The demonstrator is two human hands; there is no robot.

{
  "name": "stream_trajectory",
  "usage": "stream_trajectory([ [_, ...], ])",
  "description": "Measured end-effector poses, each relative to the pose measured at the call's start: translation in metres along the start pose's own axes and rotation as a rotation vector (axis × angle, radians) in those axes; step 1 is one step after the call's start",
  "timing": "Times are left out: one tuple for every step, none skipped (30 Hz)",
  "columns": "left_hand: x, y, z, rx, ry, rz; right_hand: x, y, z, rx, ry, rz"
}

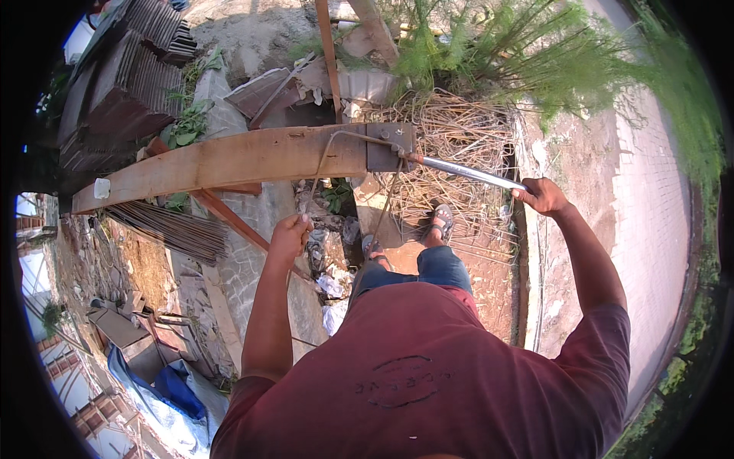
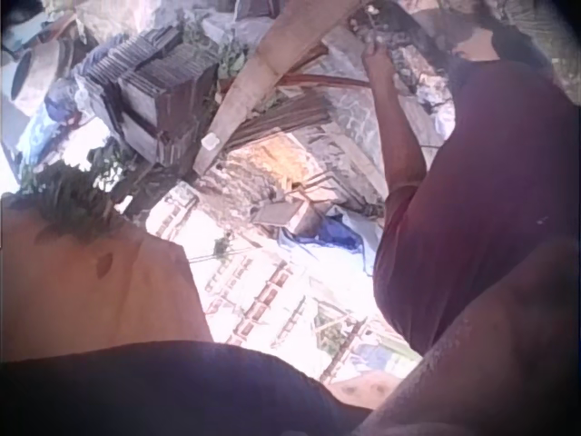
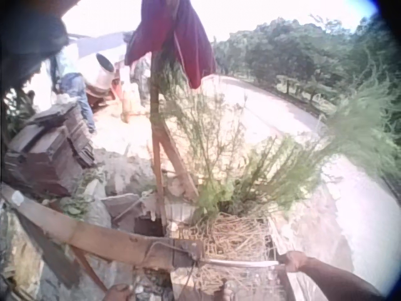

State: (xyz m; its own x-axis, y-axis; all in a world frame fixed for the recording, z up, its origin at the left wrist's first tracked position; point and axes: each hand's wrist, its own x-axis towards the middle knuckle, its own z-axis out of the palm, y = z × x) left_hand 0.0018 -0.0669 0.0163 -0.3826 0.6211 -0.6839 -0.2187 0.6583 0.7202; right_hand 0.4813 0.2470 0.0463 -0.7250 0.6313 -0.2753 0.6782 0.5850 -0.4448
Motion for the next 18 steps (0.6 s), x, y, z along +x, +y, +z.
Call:
stream_trajectory([
  [0.0,0.0,-0.001,0.005,-0.016,0.013,-0.009,-0.011,0.002,-0.019,0.038,0.068],
  [-0.003,-0.006,-0.002,-0.011,-0.02,0.014,-0.026,-0.042,0.026,-0.034,0.095,0.256],
  [-0.004,-0.012,-0.003,-0.039,-0.021,0.019,-0.046,-0.085,0.055,-0.061,0.152,0.436],
  [-0.001,-0.013,-0.002,-0.078,-0.02,0.042,-0.064,-0.135,0.083,-0.128,0.175,0.574],
  [0.0,-0.013,-0.001,-0.073,-0.024,0.061,-0.084,-0.17,0.105,-0.185,0.2,0.728],
  [0.001,-0.013,0.0,-0.069,-0.025,0.079,-0.084,-0.17,0.098,-0.131,0.167,0.7],
  [-0.001,-0.016,-0.001,-0.066,-0.024,0.097,-0.077,-0.164,0.085,-0.078,0.134,0.669],
  [-0.003,-0.016,-0.003,-0.077,-0.078,0.068,-0.077,-0.161,0.077,-0.036,0.138,0.687],
  [0.001,-0.011,-0.003,-0.105,-0.123,0.062,-0.083,-0.133,0.079,-0.094,0.102,0.606],
  [0.003,-0.007,-0.003,-0.135,-0.152,0.049,-0.085,-0.126,0.066,-0.066,0.08,0.456],
  [0.004,-0.008,-0.003,-0.135,-0.145,0.049,-0.083,-0.12,0.064,0.003,0.017,0.488],
  [0.006,-0.007,-0.001,-0.136,-0.138,0.05,-0.083,-0.115,0.059,0.067,-0.044,0.526],
  [0.006,-0.008,0.001,-0.138,-0.131,0.05,-0.091,-0.124,0.076,-0.039,0.057,0.552],
  [0.004,-0.012,-0.005,-0.134,-0.136,0.052,-0.094,-0.147,0.104,-0.139,0.15,0.555],
  [0.002,-0.016,-0.007,-0.143,-0.137,0.066,-0.097,-0.156,0.121,-0.247,0.252,0.543],
  [0.005,-0.015,-0.004,-0.149,-0.144,0.089,-0.097,-0.153,0.12,-0.205,0.279,0.541],
  [0.005,-0.018,-0.006,-0.153,-0.139,0.094,-0.096,-0.149,0.118,-0.164,0.307,0.535],
  [0.003,-0.025,-0.008,-0.148,-0.137,0.091,-0.091,-0.159,0.1,-0.06,0.219,0.588],
])
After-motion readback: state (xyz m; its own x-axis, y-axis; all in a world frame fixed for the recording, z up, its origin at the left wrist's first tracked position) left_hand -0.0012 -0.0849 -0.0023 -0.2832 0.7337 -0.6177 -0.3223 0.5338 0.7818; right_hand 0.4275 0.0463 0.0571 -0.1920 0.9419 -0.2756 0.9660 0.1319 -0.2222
